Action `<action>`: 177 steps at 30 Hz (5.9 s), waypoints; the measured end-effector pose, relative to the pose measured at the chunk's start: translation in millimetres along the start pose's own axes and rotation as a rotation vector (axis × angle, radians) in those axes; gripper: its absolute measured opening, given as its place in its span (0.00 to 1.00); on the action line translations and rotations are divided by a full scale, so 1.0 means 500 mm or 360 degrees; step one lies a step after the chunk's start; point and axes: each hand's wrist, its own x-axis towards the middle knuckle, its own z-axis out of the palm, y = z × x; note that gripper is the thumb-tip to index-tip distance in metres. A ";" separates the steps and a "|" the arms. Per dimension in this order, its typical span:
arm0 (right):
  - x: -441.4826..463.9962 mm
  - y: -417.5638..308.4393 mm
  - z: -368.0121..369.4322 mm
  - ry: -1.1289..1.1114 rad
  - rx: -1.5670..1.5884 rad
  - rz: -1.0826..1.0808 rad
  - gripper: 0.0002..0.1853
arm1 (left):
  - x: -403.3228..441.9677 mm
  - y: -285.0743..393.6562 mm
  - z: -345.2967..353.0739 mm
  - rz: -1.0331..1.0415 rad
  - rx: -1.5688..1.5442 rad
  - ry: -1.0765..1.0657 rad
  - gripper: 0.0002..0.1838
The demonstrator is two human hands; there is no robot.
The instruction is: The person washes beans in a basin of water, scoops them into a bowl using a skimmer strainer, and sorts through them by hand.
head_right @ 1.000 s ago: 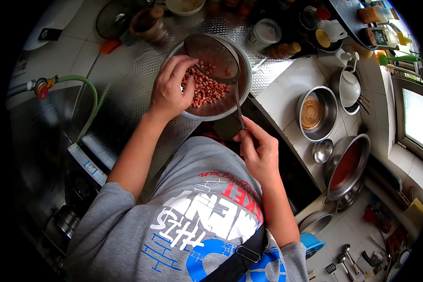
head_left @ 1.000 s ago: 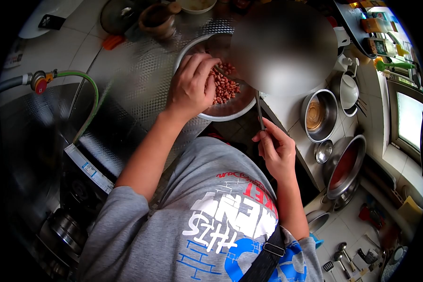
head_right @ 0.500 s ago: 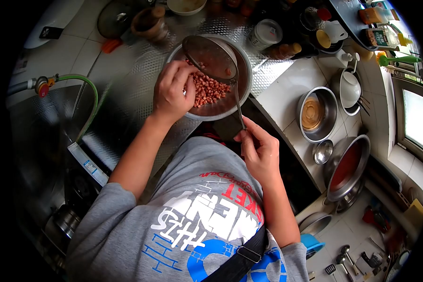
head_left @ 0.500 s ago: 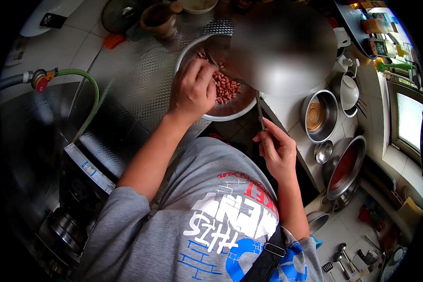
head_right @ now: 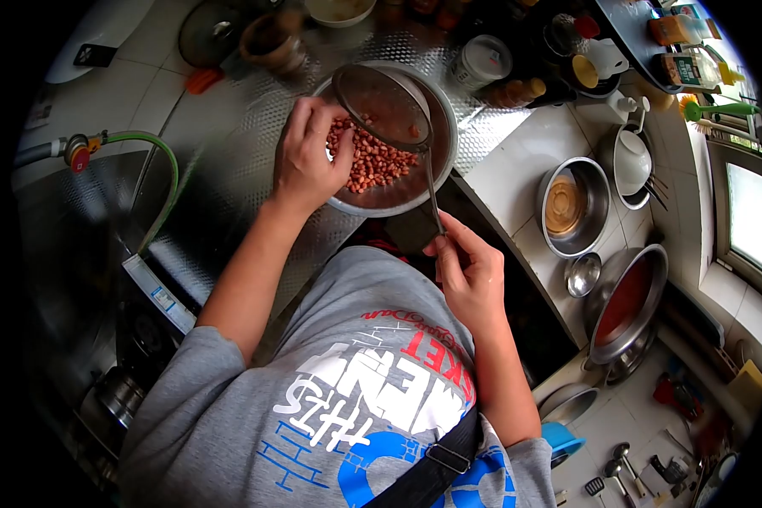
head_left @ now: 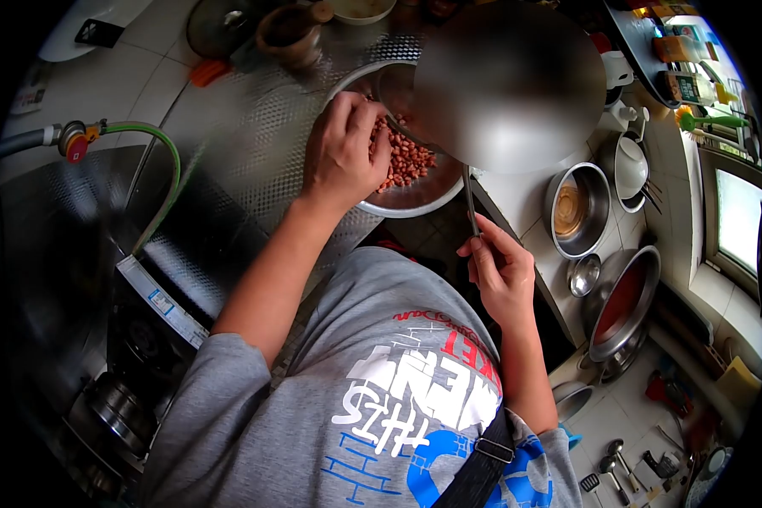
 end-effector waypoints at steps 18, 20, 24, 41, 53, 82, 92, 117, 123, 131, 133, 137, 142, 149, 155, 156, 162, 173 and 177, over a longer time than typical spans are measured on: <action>-0.008 0.000 0.004 0.0007 -0.0045 -0.0007 0.19 | -0.009 0.016 0.019 -0.0032 -0.0104 -0.0199 0.14; -0.010 0.001 0.004 0.0010 -0.0028 0.0004 0.19 | -0.010 0.018 0.026 -0.0016 -0.0148 -0.0121 0.16; -0.010 0.003 0.005 0.0012 0.0003 0.0009 0.19 | -0.017 0.022 0.032 -0.0045 -0.0185 -0.0220 0.20; -0.013 -0.001 0.011 -0.0080 -0.0009 0.0053 0.18 | -0.002 0.084 0.055 -0.0311 -0.0708 -0.0166 0.08; -0.010 0.000 0.001 -0.0037 0.0166 0.0102 0.18 | -0.016 0.052 0.027 -0.0227 -0.0439 -0.0065 0.07; 0.000 -0.008 -0.005 -0.0120 0.0300 0.0165 0.19 | -0.016 0.032 0.035 -0.0029 -0.0331 -0.0225 0.06; -0.007 -0.011 -0.020 -0.0171 0.0492 0.0378 0.20 | -0.025 0.035 0.035 0.0030 -0.0182 -0.0141 0.06; -0.193 0.077 -0.180 0.0383 0.0882 0.0291 0.19 | -0.169 0.282 0.167 -0.0073 -0.0815 -0.0652 0.02; -0.371 0.156 -0.299 0.0697 0.0932 0.0078 0.20 | -0.250 0.521 0.297 0.0403 -0.1009 -0.1066 0.05; -0.649 0.317 -0.422 0.1215 0.0936 0.0002 0.21 | -0.387 0.799 0.475 0.0714 -0.1070 -0.1370 0.05; -0.715 0.343 -0.436 0.1365 0.0950 -0.0007 0.20 | -0.420 0.852 0.512 0.0871 -0.1065 -0.1430 0.05; -0.813 0.381 -0.454 0.1574 0.1082 -0.0010 0.20 | -0.447 0.941 0.572 0.1067 -0.0852 -0.1766 0.05; -0.865 0.414 -0.440 0.1720 0.1265 -0.0072 0.20 | -0.448 0.995 0.605 0.1270 -0.0612 -0.1967 0.05; -0.884 0.430 -0.431 0.1771 0.1303 -0.0061 0.20 | -0.437 1.010 0.585 0.1129 -0.0746 -0.1776 0.05; -0.864 0.407 -0.428 0.1658 0.1132 0.0131 0.22 | -0.346 0.980 0.492 0.0575 -0.1073 -0.1427 0.04; -0.858 0.401 -0.431 0.1621 0.1100 0.0130 0.22 | -0.323 0.983 0.474 0.0575 -0.1056 -0.1340 0.04; -0.768 0.315 -0.457 0.1394 0.0898 0.0223 0.22 | -0.207 0.959 0.443 0.0735 -0.1043 -0.1018 0.04; -0.519 0.191 -0.543 0.1269 0.0444 0.0227 0.21 | -0.029 0.875 0.575 0.1000 -0.0556 -0.0309 0.10; -0.467 0.166 -0.554 0.1259 0.0244 0.0121 0.21 | 0.019 0.859 0.595 0.0944 -0.0431 -0.0273 0.10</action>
